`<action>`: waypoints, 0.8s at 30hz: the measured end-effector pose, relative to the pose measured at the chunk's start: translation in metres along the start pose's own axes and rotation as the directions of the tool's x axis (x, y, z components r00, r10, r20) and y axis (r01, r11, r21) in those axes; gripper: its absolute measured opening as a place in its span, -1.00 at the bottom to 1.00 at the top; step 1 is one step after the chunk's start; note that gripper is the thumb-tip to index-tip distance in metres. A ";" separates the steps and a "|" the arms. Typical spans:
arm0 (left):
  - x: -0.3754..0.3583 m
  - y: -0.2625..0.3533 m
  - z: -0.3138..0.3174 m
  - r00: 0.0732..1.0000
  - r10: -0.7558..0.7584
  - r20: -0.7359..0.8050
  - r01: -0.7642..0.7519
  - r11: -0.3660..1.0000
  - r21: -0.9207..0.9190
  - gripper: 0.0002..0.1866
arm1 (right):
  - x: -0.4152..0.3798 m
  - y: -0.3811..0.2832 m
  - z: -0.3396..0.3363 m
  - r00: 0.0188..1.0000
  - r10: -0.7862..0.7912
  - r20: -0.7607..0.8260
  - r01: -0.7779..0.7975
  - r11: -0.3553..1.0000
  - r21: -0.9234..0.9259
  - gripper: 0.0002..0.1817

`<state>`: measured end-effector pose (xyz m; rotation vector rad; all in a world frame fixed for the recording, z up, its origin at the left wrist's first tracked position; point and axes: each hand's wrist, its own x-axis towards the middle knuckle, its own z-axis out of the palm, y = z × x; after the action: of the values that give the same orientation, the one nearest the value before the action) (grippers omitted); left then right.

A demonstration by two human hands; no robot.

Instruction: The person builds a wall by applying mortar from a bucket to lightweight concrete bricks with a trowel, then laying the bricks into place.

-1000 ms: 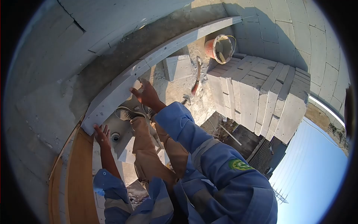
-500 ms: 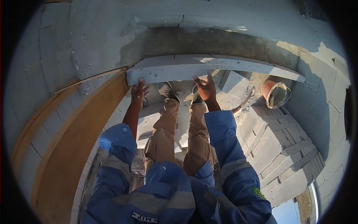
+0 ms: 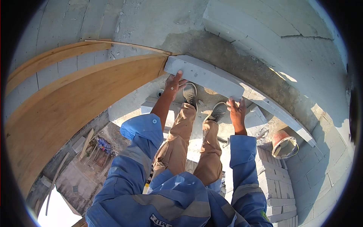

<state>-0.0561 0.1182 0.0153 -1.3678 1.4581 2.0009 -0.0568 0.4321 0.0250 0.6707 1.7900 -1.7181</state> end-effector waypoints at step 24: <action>-0.004 0.000 -0.013 0.994 -0.088 0.062 0.083 0.993 0.079 -0.05 | -0.038 0.026 0.023 0.947 0.236 -0.217 -0.169 0.943 0.287 -0.42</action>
<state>-0.0475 0.1080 0.0179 -1.2982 1.4079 1.8993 -0.0103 0.4110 0.0329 1.1911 1.5914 -1.8094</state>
